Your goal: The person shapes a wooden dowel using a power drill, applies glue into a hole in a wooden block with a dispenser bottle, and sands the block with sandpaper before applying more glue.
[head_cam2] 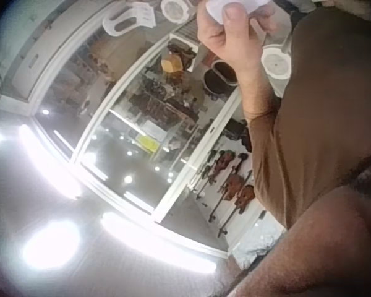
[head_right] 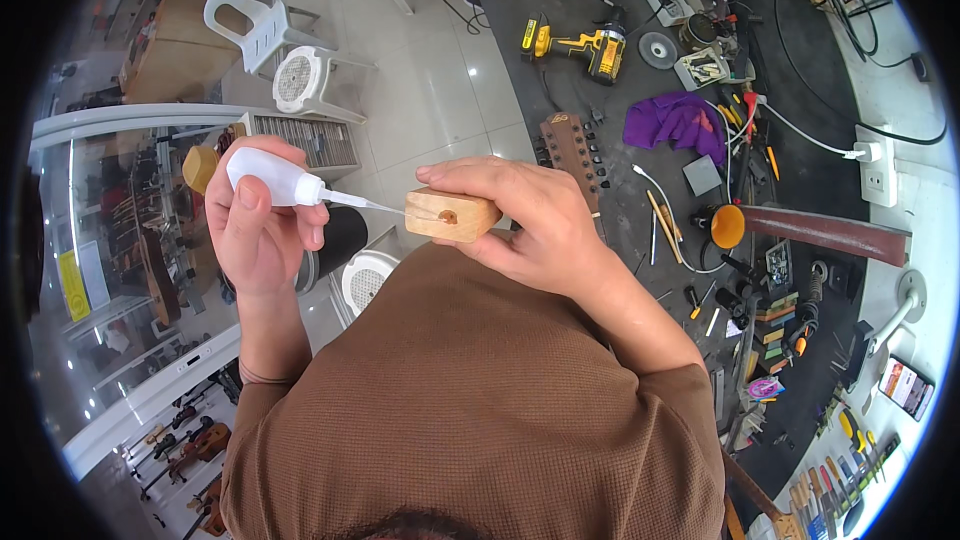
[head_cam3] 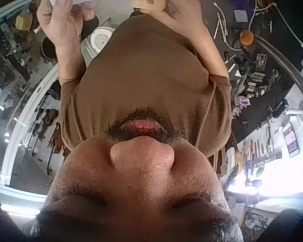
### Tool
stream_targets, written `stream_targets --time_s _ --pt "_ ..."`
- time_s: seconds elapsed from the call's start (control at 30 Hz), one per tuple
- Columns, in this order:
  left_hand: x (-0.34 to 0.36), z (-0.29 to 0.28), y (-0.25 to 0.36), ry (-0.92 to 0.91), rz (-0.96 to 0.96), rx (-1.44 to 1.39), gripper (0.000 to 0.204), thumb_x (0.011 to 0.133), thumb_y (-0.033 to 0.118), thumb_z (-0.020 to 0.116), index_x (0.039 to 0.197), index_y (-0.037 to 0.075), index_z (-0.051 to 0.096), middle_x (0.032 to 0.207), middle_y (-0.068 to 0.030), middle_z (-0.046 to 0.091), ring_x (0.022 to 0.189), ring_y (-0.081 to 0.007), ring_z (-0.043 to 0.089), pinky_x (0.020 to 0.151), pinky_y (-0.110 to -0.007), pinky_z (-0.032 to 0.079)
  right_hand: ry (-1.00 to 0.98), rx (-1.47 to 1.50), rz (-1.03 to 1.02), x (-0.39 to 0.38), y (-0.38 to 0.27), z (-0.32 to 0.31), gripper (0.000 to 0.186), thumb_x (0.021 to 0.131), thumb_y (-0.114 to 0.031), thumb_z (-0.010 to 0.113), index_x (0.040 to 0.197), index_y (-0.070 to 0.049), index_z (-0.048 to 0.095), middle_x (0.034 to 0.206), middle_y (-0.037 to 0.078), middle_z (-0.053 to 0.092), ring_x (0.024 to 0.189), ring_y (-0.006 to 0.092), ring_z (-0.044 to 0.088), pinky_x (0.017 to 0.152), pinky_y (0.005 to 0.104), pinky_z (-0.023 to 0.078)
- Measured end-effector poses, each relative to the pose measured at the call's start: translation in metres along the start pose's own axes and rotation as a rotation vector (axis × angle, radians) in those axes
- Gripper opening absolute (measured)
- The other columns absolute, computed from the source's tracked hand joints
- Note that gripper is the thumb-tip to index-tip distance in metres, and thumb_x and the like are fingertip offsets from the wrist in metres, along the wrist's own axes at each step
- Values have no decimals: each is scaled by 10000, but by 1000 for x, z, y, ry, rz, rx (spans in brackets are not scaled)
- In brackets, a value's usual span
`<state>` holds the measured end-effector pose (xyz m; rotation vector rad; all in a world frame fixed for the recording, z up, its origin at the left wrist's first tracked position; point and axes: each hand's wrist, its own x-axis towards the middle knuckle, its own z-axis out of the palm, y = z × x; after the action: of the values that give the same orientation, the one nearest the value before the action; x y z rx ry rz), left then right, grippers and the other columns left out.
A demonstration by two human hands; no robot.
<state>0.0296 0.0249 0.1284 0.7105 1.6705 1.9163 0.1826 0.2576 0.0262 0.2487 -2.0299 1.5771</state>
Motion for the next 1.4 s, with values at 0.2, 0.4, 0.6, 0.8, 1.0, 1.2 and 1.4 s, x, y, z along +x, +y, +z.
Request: stream_targets --time_s 0.2,0.4,0.6,0.8,1.0,1.2,1.4 --pt "1 1 -1 22 -13 65 553 1119 397 718 1259 -134 656 796 -197 761 543 -186 672 491 -292 558 2 9 4 0 0 1 476 865 -91 920 1312 -41 764 1307 116 838 1115 317 834 917 387 678" --pt "2 3 -1 29 -34 84 555 1117 397 721 1264 -135 656 802 -204 770 544 -185 675 495 -290 558 2 -2 3 0 1 0 474 865 -98 924 1308 -43 765 1298 114 841 1114 319 835 915 388 678" --pt "2 0 -2 3 -19 44 551 1124 392 713 1273 -134 646 805 -204 762 552 -188 677 497 -290 560 7 -1 -1 0 1 0 477 864 -103 932 1307 -44 765 1294 115 841 1116 321 835 921 388 678" --pt "2 -2 -5 13 -24 15 552 1135 393 698 1282 -135 632 814 -204 753 560 -189 676 496 -289 559 9 5 -2 0 1 0 470 867 -95 928 1304 -43 763 1297 121 839 1121 322 835 921 390 679" --pt "4 -10 -15 -5 -49 -82 533 1156 385 657 1297 -127 615 823 -204 751 547 -189 656 478 -286 533 4 -2 -1 0 1 0 485 866 -90 925 1318 -45 753 1312 122 834 1131 321 833 924 389 682" --pt "8 -14 -41 -81 -149 -439 458 1164 340 618 1356 -75 599 868 -227 785 591 -232 713 499 -298 542 0 1 20 1 0 0 490 872 -89 923 1329 -47 751 1325 118 830 1144 318 830 934 391 686" --pt "12 -23 -73 -223 -243 -732 383 1156 321 608 1347 -1 528 975 -245 723 617 -207 620 532 -290 487 6 -22 32 2 -2 2 479 886 -88 921 1332 -48 752 1321 116 831 1151 312 829 948 388 679"
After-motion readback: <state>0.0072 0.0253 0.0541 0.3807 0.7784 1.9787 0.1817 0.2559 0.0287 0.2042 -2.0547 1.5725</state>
